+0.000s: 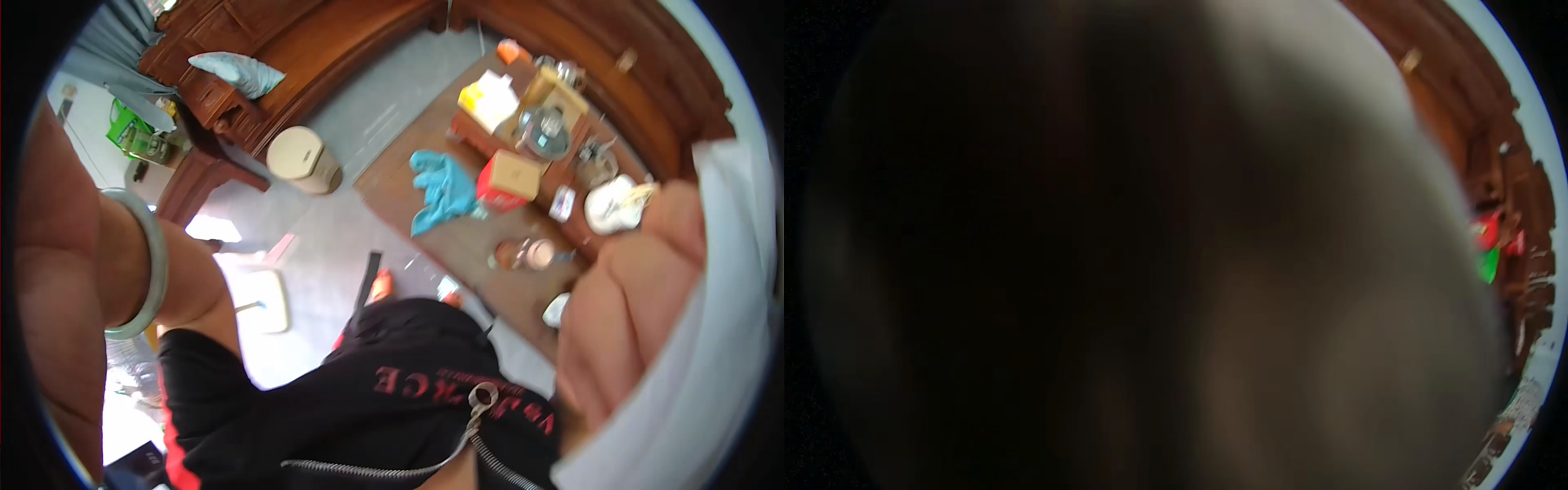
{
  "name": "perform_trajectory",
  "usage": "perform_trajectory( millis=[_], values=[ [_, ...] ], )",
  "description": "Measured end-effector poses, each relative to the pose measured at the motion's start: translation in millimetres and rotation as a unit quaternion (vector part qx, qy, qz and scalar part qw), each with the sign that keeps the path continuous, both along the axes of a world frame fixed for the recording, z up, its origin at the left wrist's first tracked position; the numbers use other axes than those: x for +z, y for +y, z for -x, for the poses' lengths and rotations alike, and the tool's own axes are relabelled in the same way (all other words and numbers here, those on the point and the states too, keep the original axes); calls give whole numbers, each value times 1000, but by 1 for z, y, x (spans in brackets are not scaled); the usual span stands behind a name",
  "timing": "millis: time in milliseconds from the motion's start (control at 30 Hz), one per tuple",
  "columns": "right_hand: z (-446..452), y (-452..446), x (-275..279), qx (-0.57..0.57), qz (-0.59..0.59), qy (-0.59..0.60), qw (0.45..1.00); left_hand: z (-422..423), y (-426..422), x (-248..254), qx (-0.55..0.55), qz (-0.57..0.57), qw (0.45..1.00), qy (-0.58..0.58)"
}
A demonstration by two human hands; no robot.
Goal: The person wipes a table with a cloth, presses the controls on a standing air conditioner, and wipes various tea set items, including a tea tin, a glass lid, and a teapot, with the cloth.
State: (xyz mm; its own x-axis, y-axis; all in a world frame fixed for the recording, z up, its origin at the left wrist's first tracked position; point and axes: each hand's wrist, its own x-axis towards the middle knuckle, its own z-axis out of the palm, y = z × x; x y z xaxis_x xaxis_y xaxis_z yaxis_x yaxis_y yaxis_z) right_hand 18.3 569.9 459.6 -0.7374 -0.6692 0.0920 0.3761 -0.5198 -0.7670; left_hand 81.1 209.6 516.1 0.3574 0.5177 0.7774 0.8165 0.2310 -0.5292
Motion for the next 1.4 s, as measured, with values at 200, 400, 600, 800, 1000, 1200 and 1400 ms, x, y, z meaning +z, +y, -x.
perform_trajectory(
  millis=[200,400,600,800,1000,1200,1400],
  values=[
    [-5,-1,-2,-27,12,3,1000,-1,-1,4,-3,13,1000,-6],
    [-13,7,17,-27,-4,14,1000,-9,-1,4,-8,0,1000,7],
    [-10,12,6,-95,227,93,965,-11,-7,9,-16,-3,999,32],
    [-15,5,-43,-389,-9,8,921,-15,-1,19,-18,-22,997,75],
    [-28,41,-150,-368,-110,-77,920,-20,4,26,-22,-43,993,106],
    [-58,63,-212,-416,-105,-158,889,-15,18,28,-33,-70,988,136],
    [-73,44,-251,-404,-121,-192,886,-1,40,27,-67,-109,980,149]
  ],
)
